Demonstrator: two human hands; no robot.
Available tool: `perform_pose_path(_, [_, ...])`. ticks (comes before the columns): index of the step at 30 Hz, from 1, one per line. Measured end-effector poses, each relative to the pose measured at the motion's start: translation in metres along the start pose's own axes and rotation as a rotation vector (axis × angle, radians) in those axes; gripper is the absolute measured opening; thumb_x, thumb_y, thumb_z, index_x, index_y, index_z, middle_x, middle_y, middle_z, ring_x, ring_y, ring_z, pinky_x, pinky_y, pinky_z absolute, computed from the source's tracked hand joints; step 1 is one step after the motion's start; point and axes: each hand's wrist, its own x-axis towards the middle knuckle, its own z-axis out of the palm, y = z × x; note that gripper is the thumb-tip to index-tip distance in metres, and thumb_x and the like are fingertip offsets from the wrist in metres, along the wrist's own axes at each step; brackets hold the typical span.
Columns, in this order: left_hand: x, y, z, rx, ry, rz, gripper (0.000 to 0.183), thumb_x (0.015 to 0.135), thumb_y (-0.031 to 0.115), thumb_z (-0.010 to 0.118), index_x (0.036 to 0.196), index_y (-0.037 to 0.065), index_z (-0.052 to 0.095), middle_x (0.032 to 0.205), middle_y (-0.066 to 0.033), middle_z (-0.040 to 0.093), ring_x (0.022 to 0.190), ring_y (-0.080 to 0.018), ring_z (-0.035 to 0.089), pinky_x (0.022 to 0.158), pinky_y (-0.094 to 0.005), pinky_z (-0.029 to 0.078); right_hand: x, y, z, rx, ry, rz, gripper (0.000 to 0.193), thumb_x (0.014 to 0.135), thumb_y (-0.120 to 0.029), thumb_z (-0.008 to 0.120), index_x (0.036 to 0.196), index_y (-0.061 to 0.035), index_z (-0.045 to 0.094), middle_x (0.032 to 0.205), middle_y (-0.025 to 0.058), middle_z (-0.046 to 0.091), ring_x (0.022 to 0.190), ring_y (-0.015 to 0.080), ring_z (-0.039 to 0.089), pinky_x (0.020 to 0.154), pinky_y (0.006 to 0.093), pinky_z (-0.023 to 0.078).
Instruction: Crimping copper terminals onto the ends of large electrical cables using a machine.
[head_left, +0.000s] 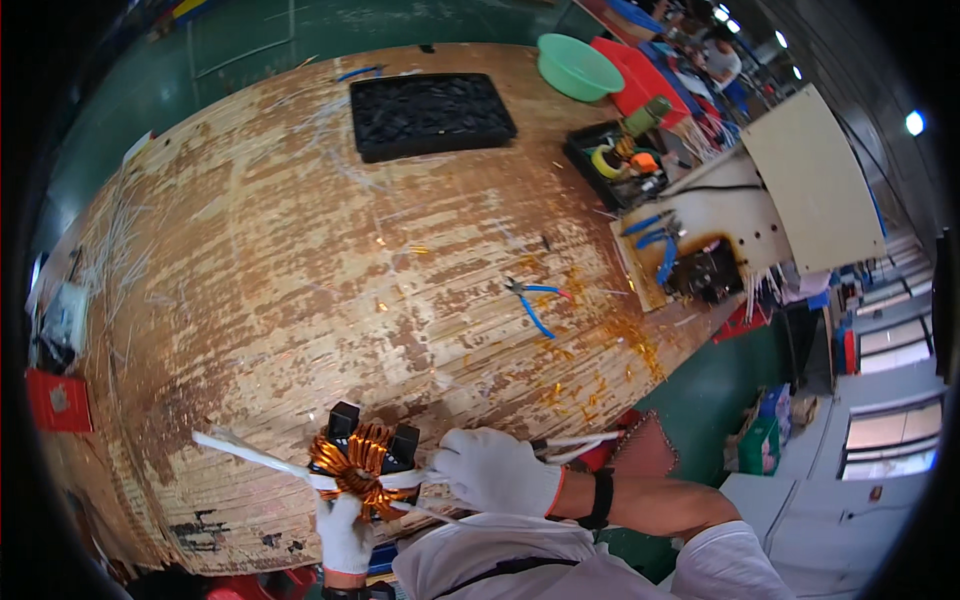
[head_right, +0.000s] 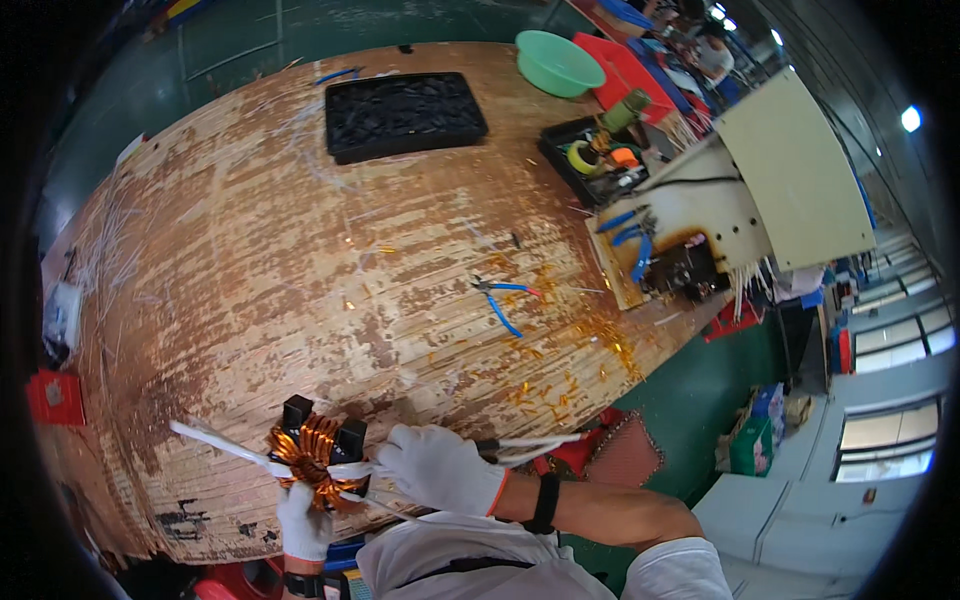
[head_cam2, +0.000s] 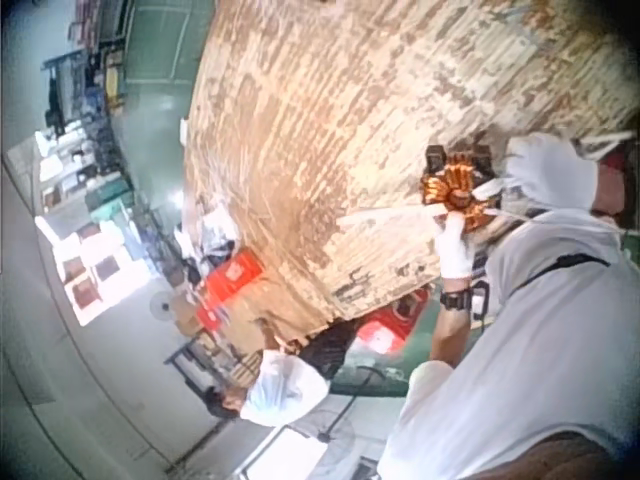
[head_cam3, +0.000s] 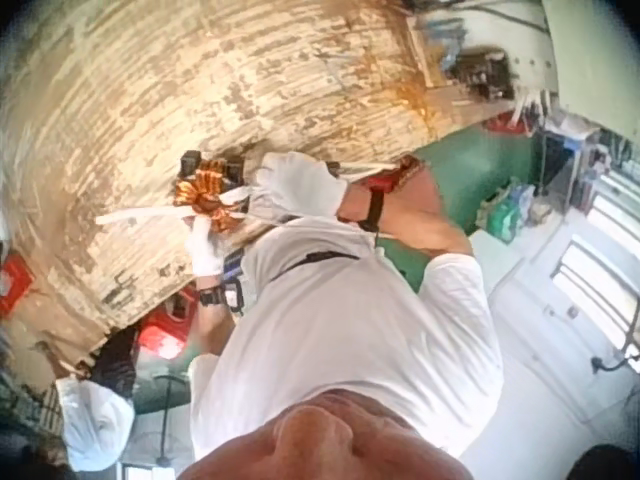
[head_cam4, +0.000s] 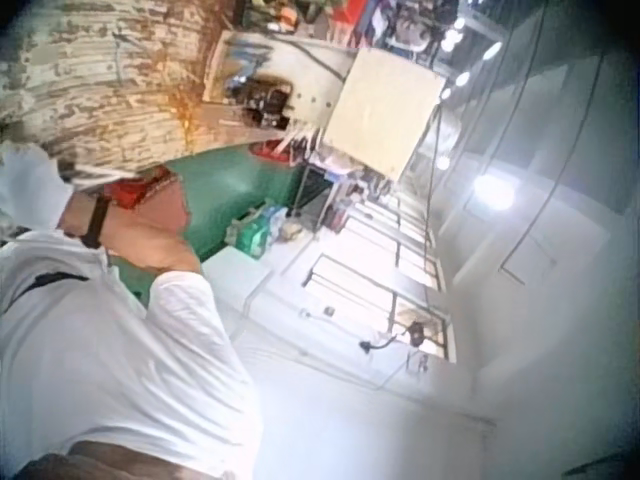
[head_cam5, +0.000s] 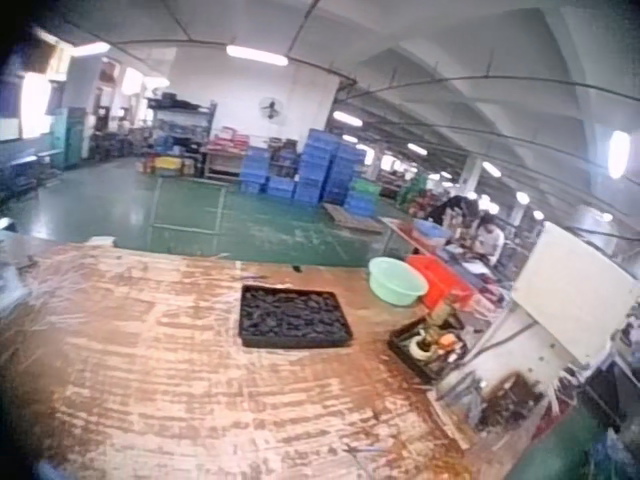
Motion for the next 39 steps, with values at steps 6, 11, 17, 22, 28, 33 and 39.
perform_pose_path(6, [0.018, 0.024, 0.056, 0.122, -0.239, 0.206, 0.077, 0.082, 0.004, 0.061, 0.155, 0.004, 0.036, 0.129, -0.0113, 0.062, 0.111, -0.0267, 0.067, 0.096, -0.0443, 0.058, -0.065, 0.03, 0.008, 0.161, 0.28, 0.016, 0.041, 0.09, -0.027, 0.07, 0.125, -0.0067, 0.06, 0.104, 0.0136, 0.061, 0.091, 0.033, 0.066, 0.078, 0.0437, 0.055])
perform_pose_path(11, [0.006, 0.033, 0.109, 0.414, -0.263, 0.504, 0.098, 0.084, 0.042, 0.083, 0.159, 0.004, 0.034, 0.145, -0.0109, 0.055, 0.129, -0.0252, 0.058, 0.108, -0.0419, 0.049, -0.168, 0.079, -0.002, 0.179, 0.318, 0.416, 0.04, 0.092, -0.027, 0.07, 0.126, -0.0073, 0.061, 0.111, 0.0149, 0.063, 0.098, 0.036, 0.066, 0.082, 0.0463, 0.056])
perform_pose_path(17, [-0.054, 0.034, 0.233, 0.773, -0.259, 0.742, 0.092, 0.072, 0.013, 0.071, 0.156, -0.001, 0.037, 0.148, -0.0161, 0.053, 0.135, -0.0285, 0.054, 0.113, -0.0411, 0.044, -0.318, 0.136, 0.019, 0.234, 0.446, 0.789, 0.038, 0.094, -0.03, 0.069, 0.127, -0.0126, 0.065, 0.116, 0.0136, 0.064, 0.105, 0.0366, 0.067, 0.086, 0.0466, 0.057])
perform_pose_path(22, [-0.116, -0.008, 0.35, 1.525, -0.62, 0.702, 0.083, 0.05, 0.026, 0.097, 0.12, -0.001, 0.061, 0.11, -0.0087, 0.067, 0.101, -0.0204, 0.065, 0.096, -0.0347, 0.051, -0.412, 0.171, 0.046, 0.346, 0.395, 0.887, 0.039, 0.096, -0.036, 0.066, 0.13, -0.0171, 0.064, 0.121, 0.013, 0.064, 0.108, 0.0369, 0.067, 0.091, 0.0492, 0.055])
perform_pose_path(28, [-0.098, -0.125, 0.41, 2.114, -0.803, 0.421, 0.069, 0.064, 0.04, 0.091, 0.121, 0.006, 0.07, 0.097, -0.0162, 0.077, 0.09, -0.0274, 0.077, 0.084, -0.0373, 0.06, -0.48, 0.203, 0.062, 0.434, 0.447, 0.99, 0.038, 0.097, -0.037, 0.064, 0.128, -0.0159, 0.065, 0.119, 0.0145, 0.065, 0.105, 0.0376, 0.068, 0.089, 0.0492, 0.055])
perform_pose_path(33, [-0.049, -0.194, 0.424, 2.194, -0.82, 0.308, 0.069, 0.068, 0.047, 0.087, 0.121, 0.007, 0.07, 0.101, -0.0181, 0.077, 0.091, -0.0315, 0.076, 0.084, -0.0398, 0.06, -0.493, 0.216, 0.066, 0.497, 0.425, 1.045, 0.036, 0.098, -0.038, 0.062, 0.125, -0.0153, 0.067, 0.116, 0.0151, 0.066, 0.104, 0.0382, 0.068, 0.087, 0.0499, 0.056])
perform_pose_path(39, [0.005, -0.253, 0.472, 2.373, -0.882, 0.438, 0.072, 0.068, 0.053, 0.086, 0.118, 0.004, 0.067, 0.1, -0.023, 0.075, 0.094, -0.0387, 0.074, 0.082, -0.0467, 0.058, -0.498, 0.222, 0.048, 0.489, 0.387, 1.201, 0.035, 0.098, -0.039, 0.059, 0.124, -0.0178, 0.067, 0.114, 0.0139, 0.068, 0.103, 0.0387, 0.069, 0.087, 0.0505, 0.056])
